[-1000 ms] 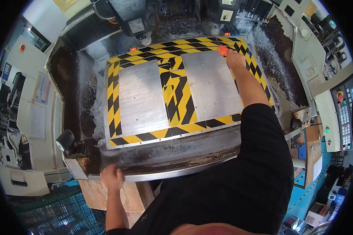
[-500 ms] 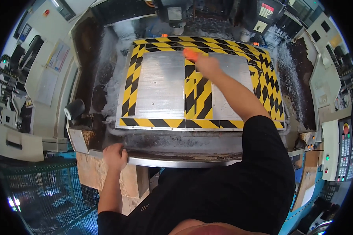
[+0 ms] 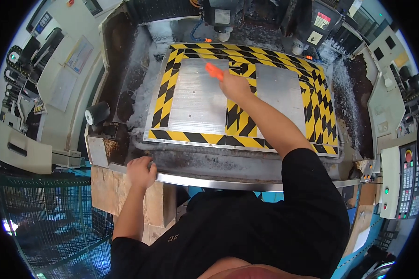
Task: Check technical documentation, handle small electronic or metal components, and use an air blow gun to clean a CNC machine fixture.
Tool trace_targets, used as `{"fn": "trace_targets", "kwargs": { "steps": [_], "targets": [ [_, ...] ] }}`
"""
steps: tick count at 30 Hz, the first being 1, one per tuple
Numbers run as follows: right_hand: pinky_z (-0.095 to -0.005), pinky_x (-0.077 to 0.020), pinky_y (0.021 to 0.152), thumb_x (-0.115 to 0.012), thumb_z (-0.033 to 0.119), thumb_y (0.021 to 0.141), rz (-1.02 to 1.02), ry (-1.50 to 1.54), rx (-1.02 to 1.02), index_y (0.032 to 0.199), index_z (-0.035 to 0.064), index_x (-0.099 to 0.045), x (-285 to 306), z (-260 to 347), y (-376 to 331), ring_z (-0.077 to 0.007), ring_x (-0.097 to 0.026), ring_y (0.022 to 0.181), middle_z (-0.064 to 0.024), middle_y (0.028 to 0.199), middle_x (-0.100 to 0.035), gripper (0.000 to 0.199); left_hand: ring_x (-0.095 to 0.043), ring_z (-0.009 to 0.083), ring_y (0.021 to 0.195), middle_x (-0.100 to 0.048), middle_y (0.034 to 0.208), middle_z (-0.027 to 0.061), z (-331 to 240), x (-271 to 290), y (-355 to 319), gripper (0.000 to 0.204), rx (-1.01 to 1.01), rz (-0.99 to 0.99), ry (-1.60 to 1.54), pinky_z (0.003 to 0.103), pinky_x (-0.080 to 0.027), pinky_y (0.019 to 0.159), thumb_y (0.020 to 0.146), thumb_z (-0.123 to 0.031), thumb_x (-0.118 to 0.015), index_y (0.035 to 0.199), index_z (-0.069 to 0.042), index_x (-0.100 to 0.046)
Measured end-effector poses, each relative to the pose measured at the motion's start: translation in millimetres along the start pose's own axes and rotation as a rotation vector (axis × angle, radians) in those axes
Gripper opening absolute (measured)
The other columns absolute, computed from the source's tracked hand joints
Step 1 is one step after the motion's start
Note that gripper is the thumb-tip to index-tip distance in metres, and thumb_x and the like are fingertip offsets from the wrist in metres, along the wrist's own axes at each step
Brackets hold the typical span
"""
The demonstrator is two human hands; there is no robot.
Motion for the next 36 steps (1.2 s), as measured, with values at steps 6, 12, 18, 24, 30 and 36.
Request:
{"fn": "trace_targets", "kwargs": {
  "steps": [6,12,18,24,30,36],
  "targets": [
    [-0.0556,-0.0517,0.078,-0.052,0.037,0.094,-0.243,0.000,-0.553,0.109,0.0011,-0.056,55,-207,-72,-0.0450,-0.067,0.089,-0.0270,0.095,-0.068,0.039,-0.063,0.0278,0.103,-0.071,0.104,0.0065,2,-5,-5,0.024,-0.032,0.008,-0.008,0.044,-0.041,0.096,0.081,-0.030,-0.061,0.096,-0.012,-0.071],
    [-0.0551,-0.0509,0.077,-0.052,0.036,0.093,-0.536,0.078,-0.844,0.107,-0.0016,-0.058,137,-364,-203,-0.0456,-0.066,0.089,-0.0296,0.093,-0.067,0.040,-0.063,0.0279,0.103,-0.071,0.105,0.0065,7,-10,-4,0.025,-0.072,0.008,-0.004,0.045,-0.041,0.096,0.085,-0.031,-0.059,0.097,-0.012,-0.071],
    [-0.0532,-0.0517,0.076,-0.047,0.034,0.095,-0.051,-0.049,-0.485,0.102,0.0015,-0.058,64,-195,-166,-0.0419,-0.068,0.086,-0.0238,0.086,-0.070,0.035,-0.064,0.0296,0.100,-0.071,0.099,0.0102,-1,-10,-7,0.029,-0.075,0.033,0.072,0.049,-0.043,0.090,0.088,-0.036,-0.055,0.098,-0.014,-0.070],
    [-0.0488,-0.0527,0.080,-0.056,0.028,0.090,0.442,0.054,0.098,0.116,0.0059,-0.061,-19,70,-223,-0.0363,-0.069,0.089,-0.0180,0.100,-0.070,0.035,-0.049,0.0306,0.130,-0.064,0.127,0.0106,0,-23,-29,0.037,-0.063,0.116,0.094,0.052,-0.031,0.109,0.092,-0.040,-0.052,0.116,-0.016,-0.068],
    [-0.0515,-0.0533,0.073,-0.055,0.032,0.091,0.253,0.169,-0.325,0.111,0.0040,-0.061,52,-65,-301,-0.0389,-0.069,0.082,-0.0210,0.095,-0.070,0.034,-0.007,0.0504,0.147,-0.013,0.162,0.0227,-24,-38,-106,0.073,0.023,-0.018,0.003,0.062,-0.009,0.116,0.099,-0.048,-0.046,0.156,-0.010,-0.022],
    [-0.0482,-0.0542,0.076,-0.058,0.037,0.090,0.367,0.215,-0.762,0.106,0.0058,-0.061,106,-198,-403,-0.0351,-0.071,0.082,-0.0221,0.089,-0.071,0.035,-0.009,0.0497,0.147,-0.014,0.161,0.0247,-44,-48,-101,0.075,0.110,0.023,0.048,0.062,-0.011,0.115,0.099,-0.052,-0.046,0.155,-0.008,-0.024]
  ]
}}
Point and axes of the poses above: each hand's wrist, its own y-axis towards the middle knuckle, its own x-axis out of the back of the hand, z = x × y, the point moved 8 cm from there along y, towards the middle knuckle
